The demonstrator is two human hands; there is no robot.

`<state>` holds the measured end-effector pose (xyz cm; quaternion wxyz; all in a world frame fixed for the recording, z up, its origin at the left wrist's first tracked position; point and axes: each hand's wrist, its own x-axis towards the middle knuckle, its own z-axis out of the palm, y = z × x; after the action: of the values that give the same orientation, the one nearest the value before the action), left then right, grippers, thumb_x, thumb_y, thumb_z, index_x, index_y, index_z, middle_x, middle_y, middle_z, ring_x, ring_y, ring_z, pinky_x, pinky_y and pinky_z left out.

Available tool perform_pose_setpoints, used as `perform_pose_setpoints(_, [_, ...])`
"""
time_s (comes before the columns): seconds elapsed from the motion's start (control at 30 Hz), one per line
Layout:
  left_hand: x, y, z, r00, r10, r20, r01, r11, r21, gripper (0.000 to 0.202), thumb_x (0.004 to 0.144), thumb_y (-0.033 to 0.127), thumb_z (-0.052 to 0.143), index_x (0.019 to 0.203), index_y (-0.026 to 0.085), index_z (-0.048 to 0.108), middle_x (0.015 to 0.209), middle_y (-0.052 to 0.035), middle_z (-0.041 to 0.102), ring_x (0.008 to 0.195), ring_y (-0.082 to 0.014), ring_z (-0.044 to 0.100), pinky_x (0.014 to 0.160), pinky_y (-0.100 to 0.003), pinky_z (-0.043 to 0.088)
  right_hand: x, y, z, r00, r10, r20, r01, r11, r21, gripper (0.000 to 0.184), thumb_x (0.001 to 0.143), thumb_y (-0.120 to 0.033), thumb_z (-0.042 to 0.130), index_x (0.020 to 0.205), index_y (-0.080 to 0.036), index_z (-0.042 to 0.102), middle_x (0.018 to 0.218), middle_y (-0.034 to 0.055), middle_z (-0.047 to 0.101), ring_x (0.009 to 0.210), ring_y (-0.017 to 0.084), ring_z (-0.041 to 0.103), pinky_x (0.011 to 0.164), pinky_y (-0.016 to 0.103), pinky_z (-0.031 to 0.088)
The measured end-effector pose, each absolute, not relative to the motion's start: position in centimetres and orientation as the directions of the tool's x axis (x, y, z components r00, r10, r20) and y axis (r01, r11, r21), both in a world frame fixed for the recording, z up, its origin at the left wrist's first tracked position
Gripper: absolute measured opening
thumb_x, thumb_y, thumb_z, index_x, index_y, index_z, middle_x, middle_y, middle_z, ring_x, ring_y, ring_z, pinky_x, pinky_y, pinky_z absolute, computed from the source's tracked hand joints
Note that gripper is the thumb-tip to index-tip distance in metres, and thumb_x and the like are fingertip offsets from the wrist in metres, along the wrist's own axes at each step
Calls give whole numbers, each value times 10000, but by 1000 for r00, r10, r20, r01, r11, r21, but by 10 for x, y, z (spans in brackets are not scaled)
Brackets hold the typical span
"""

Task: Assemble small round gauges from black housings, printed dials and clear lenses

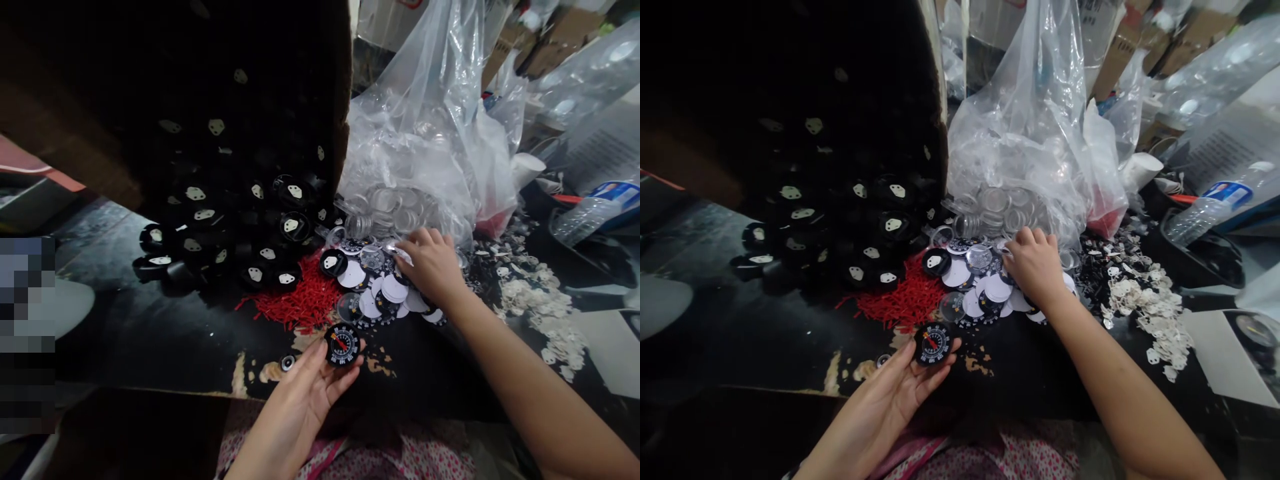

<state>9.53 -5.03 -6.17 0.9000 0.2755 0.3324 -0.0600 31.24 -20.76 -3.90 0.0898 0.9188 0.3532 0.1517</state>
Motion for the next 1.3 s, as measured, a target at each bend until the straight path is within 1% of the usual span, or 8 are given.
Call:
perform_pose_setpoints(0.13, [96,-52,-63,762,65,-644,314,833,456,277,836,358,678,1025,159,711,1038,-83,763,980,-222,705,878,-346,575,321,-201,-33,679,715,166,650,-691,316,232,928,-361,550,1046,-236,706,1034,94,600,954,276,462,754,380,275])
perform_pose_setpoints(0.3, [95,-52,-63,762,91,-642,288,840,460,287,836,327,684,1048,135,701,1091,-108,748,978,-242,707,877,-373,580,330,-198,-27,621,775,117,702,-617,355,208,915,-336,558,906,-205,719,1025,101,598,967,286,457,759,390,268])
perform_pose_setpoints(0.5, [96,-53,-62,763,86,-641,295,836,463,257,862,323,652,1031,136,702,1057,-106,755,972,-235,709,864,-357,581,338,-195,-27,582,804,124,723,-581,373,236,918,-301,527,849,-184,720,1126,92,610,996,293,454,795,408,278])
perform_pose_setpoints(0.77, [95,-50,-60,767,57,-639,291,856,426,233,899,291,604,1037,131,701,1070,-108,753,992,-236,705,886,-363,573,339,-210,-21,543,801,252,727,-599,337,225,931,-239,514,824,-215,710,1210,40,635,1033,262,493,867,423,301])
perform_pose_setpoints(0.9, [101,-50,-59,773,29,-634,277,884,378,211,909,264,596,1029,135,712,1069,-100,756,1000,-231,705,923,-365,557,285,-210,-16,504,688,522,740,-655,149,184,934,-264,535,893,-203,704,1129,75,684,1036,259,547,900,428,360])
perform_pose_setpoints(1.07, [109,-52,-55,811,27,-585,209,920,332,227,897,355,613,970,180,739,1021,-62,769,963,-198,710,935,-356,552,199,-194,-30,414,783,464,910,-374,-180,165,901,-163,556,1022,-197,663,1209,69,677,1188,231,553,1026,444,371])
perform_pose_setpoints(1.2, [107,-53,-57,786,154,-599,211,844,493,226,800,305,731,1016,239,735,1131,-39,742,1106,-236,658,972,-336,524,179,-188,-38,439,764,473,878,-252,-408,197,880,-128,583,1054,-196,643,1189,68,686,1198,228,566,1087,458,338])
perform_pose_setpoints(1.3, [102,-56,-62,809,224,-543,234,725,648,305,779,289,747,1082,294,718,1268,-5,682,1222,-253,586,990,-334,515,182,-183,-35,635,633,443,721,-279,-634,176,924,-155,522,1051,-210,632,1066,56,694,1044,184,628,986,380,432])
